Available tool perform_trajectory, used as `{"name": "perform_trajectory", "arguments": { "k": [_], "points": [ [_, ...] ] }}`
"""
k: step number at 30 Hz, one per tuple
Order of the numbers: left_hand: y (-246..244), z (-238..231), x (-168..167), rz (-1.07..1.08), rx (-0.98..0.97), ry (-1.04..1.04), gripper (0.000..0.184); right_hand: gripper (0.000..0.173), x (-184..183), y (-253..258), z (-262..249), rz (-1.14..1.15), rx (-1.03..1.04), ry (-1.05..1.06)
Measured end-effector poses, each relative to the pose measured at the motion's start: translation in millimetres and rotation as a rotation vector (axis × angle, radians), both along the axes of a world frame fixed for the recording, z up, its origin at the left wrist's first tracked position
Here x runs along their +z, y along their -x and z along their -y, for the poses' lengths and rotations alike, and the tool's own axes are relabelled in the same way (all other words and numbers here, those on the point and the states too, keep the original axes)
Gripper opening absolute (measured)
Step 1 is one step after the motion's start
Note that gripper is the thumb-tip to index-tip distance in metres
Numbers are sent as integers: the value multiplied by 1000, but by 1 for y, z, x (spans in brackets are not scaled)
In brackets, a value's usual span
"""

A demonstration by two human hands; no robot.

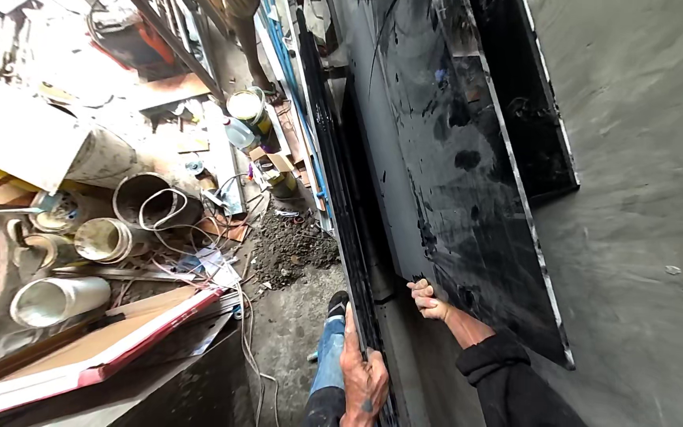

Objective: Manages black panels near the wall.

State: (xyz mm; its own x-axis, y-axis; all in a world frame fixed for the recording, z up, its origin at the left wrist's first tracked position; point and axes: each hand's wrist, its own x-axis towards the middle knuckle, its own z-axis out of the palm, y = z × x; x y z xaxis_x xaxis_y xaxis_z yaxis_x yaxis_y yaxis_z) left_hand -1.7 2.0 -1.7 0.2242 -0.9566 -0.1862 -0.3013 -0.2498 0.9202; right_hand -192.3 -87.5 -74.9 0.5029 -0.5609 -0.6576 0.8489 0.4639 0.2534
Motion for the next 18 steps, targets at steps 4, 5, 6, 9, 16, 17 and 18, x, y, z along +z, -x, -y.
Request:
{"name": "perform_trajectory", "arguments": {
  "k": [4, 5, 6, 9, 16, 17, 18],
  "points": [
    [1, 1, 0, -39, 4, 6, 74, 29, -11, 2, 5, 97, 83, 217],
    [1, 1, -1, -53, -1, 15, 75, 29, -11, 2, 6, 99, 80, 218],
    [1, 1, -1, -58, 0, 27, 75, 31, -10, 1, 8, 79, 70, 184],
    [1, 2, -1, -49, 0, 30, 75, 37, 1, -6, 17, -28, 5, 0],
    [-1, 1, -1, -62, 7, 22, 75, 44, 28, -19, 40, -145, -222, -354],
    [-1, 2, -1, -56, 11, 20, 76, 44, 33, -21, 45, -152, -247, -398],
    [-2, 2, 0, -50, 14, 15, 76, 43, 37, -22, 50, -158, -261, -433]
  ]
}}
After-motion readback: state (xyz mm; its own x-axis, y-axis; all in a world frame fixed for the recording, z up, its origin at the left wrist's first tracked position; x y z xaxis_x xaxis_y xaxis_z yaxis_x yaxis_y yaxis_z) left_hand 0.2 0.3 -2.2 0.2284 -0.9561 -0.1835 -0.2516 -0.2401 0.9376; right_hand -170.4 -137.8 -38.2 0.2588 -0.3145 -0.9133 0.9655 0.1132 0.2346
